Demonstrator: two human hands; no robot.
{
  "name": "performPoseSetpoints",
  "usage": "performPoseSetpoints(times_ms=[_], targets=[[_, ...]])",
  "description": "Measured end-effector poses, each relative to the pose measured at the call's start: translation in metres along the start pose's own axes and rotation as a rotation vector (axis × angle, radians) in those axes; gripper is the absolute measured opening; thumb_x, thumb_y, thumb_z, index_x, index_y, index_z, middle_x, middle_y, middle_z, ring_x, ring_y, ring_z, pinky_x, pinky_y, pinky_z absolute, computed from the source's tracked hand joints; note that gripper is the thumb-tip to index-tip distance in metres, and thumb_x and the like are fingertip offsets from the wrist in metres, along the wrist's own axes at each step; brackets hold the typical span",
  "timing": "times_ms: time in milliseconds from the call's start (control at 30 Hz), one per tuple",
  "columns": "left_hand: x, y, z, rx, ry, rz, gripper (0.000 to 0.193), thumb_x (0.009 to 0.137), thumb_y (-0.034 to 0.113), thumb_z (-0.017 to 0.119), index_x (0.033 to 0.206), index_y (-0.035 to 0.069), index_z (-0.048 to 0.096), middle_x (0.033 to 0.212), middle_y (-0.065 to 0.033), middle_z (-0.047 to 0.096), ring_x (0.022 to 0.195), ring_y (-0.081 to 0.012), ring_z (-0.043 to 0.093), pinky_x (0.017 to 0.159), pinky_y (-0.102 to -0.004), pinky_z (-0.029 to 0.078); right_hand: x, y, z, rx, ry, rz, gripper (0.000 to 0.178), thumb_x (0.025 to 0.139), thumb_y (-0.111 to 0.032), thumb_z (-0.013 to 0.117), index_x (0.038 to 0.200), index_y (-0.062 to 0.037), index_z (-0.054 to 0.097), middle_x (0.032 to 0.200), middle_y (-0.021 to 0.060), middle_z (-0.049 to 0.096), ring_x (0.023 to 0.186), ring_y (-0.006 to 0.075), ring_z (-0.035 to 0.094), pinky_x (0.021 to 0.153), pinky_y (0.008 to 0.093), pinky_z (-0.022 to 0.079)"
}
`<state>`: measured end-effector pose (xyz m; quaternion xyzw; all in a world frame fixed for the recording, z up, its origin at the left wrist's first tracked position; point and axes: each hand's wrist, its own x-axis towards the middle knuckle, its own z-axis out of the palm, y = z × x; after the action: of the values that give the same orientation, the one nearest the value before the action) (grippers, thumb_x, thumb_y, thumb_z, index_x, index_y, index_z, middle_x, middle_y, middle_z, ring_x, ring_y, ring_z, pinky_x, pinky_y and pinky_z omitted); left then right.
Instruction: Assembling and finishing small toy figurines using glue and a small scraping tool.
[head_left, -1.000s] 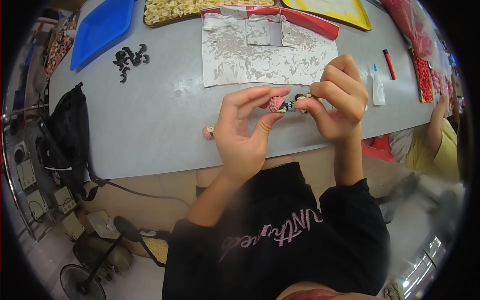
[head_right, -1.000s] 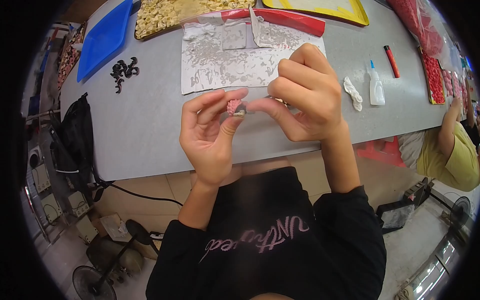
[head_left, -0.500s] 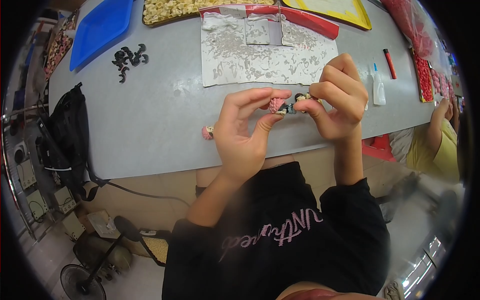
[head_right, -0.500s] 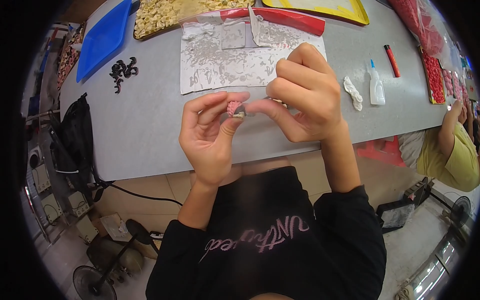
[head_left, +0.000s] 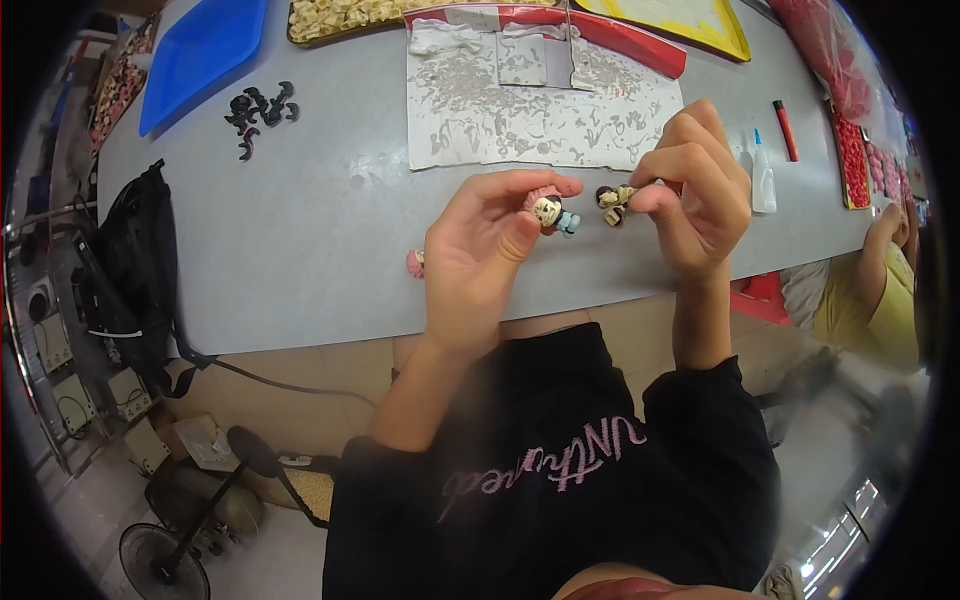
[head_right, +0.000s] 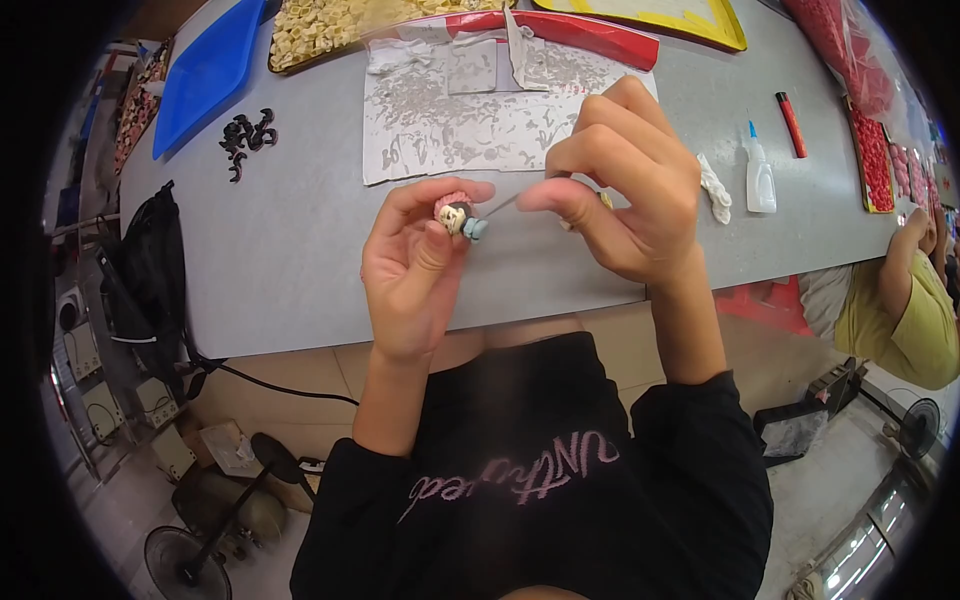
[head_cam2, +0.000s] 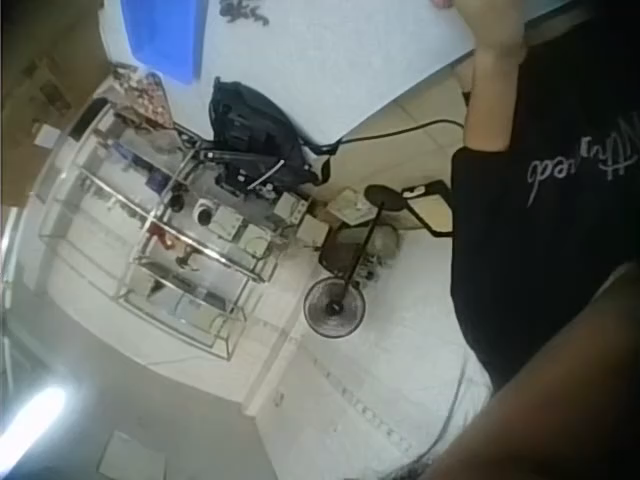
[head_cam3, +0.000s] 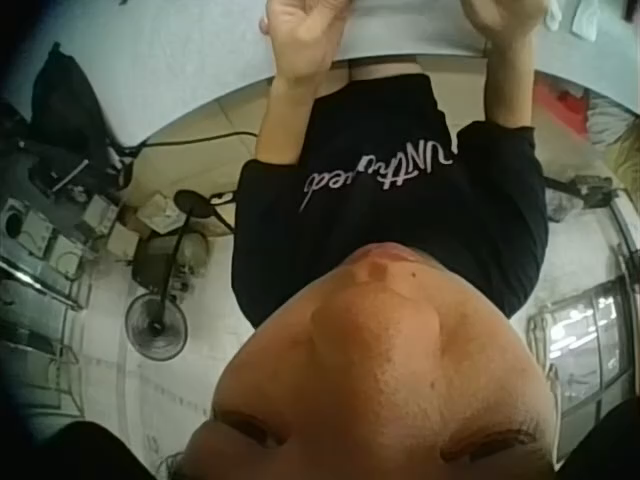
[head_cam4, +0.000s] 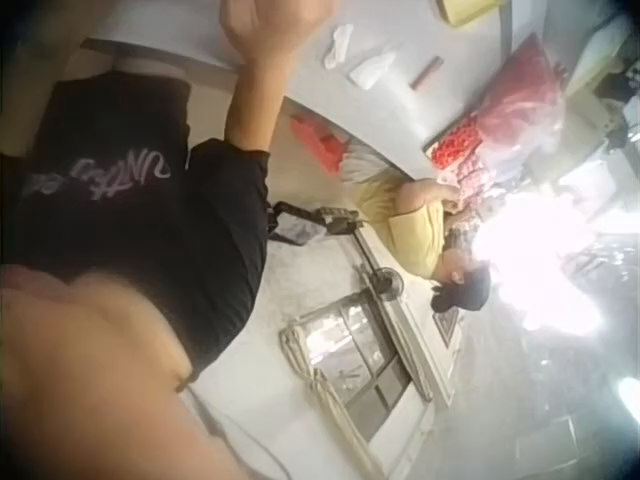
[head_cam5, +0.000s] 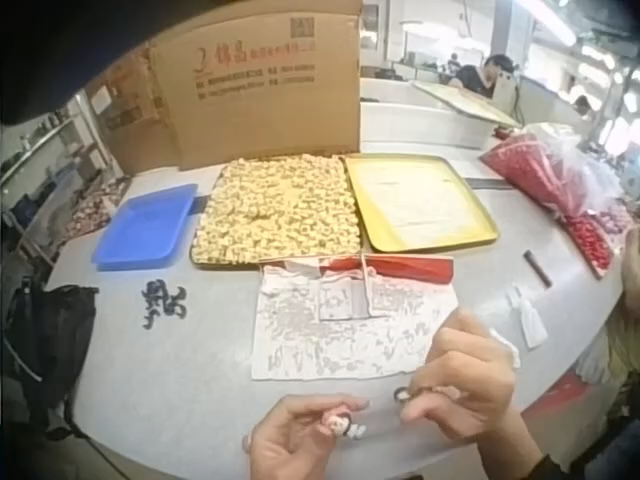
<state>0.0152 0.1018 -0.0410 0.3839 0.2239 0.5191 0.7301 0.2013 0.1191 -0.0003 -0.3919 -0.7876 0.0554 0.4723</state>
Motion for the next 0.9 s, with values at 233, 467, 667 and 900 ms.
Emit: performPoseSetpoints(times_ms=[233,467,667,900], targets=[[0.002,0.002,-0.003,-0.450,-0.069,-0.224,0.030,0.095,0.020,0.040,0.111,-0.004,0.047,0.101,-0.0141,0.054,0.088,-0.0135,0.047,0.081,-0.0271,0.038,0.001,-0.004,0.008,0.027,-0.094,0.019,0.023,0.059,-0.015,0.074,0.067,-0.0040,0.055,0.055,0.0041,0.040,0.053,0.0199,0.036,0.047,0.0287,0.029],[0.002,0.001,-0.002,-0.442,-0.031,-0.310,0.031,0.097,0.022,0.032,0.103,-0.004,0.048,0.085,-0.0081,0.048,0.077,-0.0133,0.042,0.072,-0.0256,0.036,-0.001,-0.005,0.015,-0.056,-0.061,-0.054,0.025,0.054,-0.015,0.074,0.064,-0.0042,0.055,0.055,0.0039,0.038,0.050,0.0195,0.035,0.044,0.0290,0.028],[0.003,0.000,-0.003,-0.449,-0.006,-0.313,0.030,0.097,0.023,0.032,0.099,-0.003,0.048,0.082,-0.0074,0.047,0.076,-0.0135,0.042,0.071,-0.0255,0.036,-0.002,-0.006,0.016,-0.116,-0.087,-0.110,0.027,0.049,-0.018,0.074,0.063,-0.0052,0.054,0.056,0.0034,0.038,0.051,0.0197,0.036,0.045,0.0288,0.028],[0.003,-0.002,-0.003,-0.451,-0.015,-0.309,0.030,0.097,0.024,0.032,0.098,-0.002,0.048,0.081,-0.0075,0.046,0.074,-0.0137,0.042,0.070,-0.0254,0.036,-0.002,-0.007,0.013,-0.197,-0.071,-0.126,0.028,0.048,-0.019,0.073,0.065,-0.0053,0.055,0.058,0.0026,0.040,0.053,0.0196,0.036,0.047,0.0285,0.029]])
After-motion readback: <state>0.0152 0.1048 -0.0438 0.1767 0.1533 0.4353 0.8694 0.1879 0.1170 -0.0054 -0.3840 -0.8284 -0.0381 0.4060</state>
